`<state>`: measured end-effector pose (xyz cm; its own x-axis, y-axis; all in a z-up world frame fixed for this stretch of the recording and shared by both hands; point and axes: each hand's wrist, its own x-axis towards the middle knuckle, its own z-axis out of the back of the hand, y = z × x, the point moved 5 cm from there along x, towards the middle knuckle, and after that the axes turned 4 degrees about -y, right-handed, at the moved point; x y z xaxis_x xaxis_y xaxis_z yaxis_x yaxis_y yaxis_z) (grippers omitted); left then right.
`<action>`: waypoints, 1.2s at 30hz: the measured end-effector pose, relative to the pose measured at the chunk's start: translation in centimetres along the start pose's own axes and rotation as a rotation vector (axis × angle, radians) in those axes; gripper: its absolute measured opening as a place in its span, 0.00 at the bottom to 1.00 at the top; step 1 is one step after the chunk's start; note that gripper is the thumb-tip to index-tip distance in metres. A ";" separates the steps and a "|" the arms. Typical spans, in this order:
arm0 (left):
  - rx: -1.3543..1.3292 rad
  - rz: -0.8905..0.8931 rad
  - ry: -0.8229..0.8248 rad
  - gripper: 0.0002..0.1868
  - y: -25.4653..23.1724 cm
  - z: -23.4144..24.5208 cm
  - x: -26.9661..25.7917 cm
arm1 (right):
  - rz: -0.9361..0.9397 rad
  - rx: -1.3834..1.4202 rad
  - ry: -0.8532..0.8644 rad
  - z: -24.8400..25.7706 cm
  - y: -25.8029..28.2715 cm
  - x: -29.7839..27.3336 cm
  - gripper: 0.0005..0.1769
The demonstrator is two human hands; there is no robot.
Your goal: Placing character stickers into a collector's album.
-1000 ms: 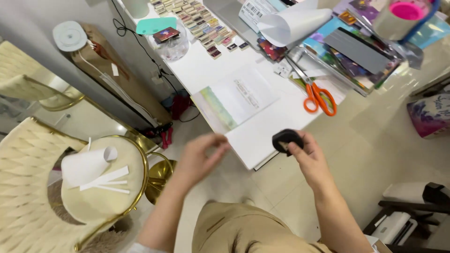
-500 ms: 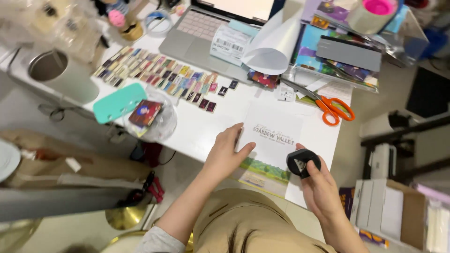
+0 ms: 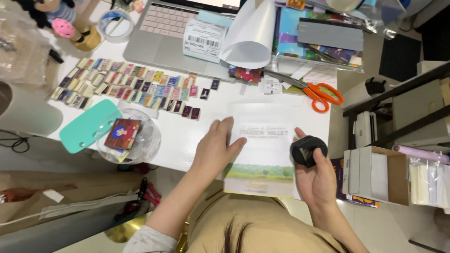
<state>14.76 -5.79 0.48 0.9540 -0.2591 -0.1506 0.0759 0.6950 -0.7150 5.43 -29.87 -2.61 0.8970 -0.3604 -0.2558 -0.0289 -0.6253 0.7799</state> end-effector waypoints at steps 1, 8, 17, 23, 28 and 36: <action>-0.002 -0.006 0.005 0.36 0.0 -0.6 1.6 | 0.005 -0.001 -0.006 -0.1 0.2 0.1 0.15; 0.406 -0.525 0.049 0.41 -1.6 -4.1 8.1 | -0.094 -0.003 0.039 1.1 -0.6 1.7 0.20; 0.270 -0.544 0.033 0.34 -2.5 -4.4 8.6 | -0.005 -0.106 -0.070 3.4 0.1 3.2 0.20; 0.001 -0.530 -0.045 0.30 -3.1 -1.7 8.8 | -0.023 -0.075 -0.033 2.0 0.2 3.8 0.23; -0.070 -0.531 -0.059 0.23 -3.2 0.4 8.3 | -0.026 -0.083 0.010 -0.2 0.8 4.4 0.27; 0.154 -0.506 0.055 0.18 -2.7 0.9 8.3 | -0.056 -0.129 0.052 -1.9 -0.3 4.7 0.25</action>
<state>22.71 -9.18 1.75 0.7706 -0.6198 0.1484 0.5685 0.5633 -0.5996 10.48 -30.07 -2.94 0.9172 -0.2893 -0.2740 0.0761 -0.5477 0.8332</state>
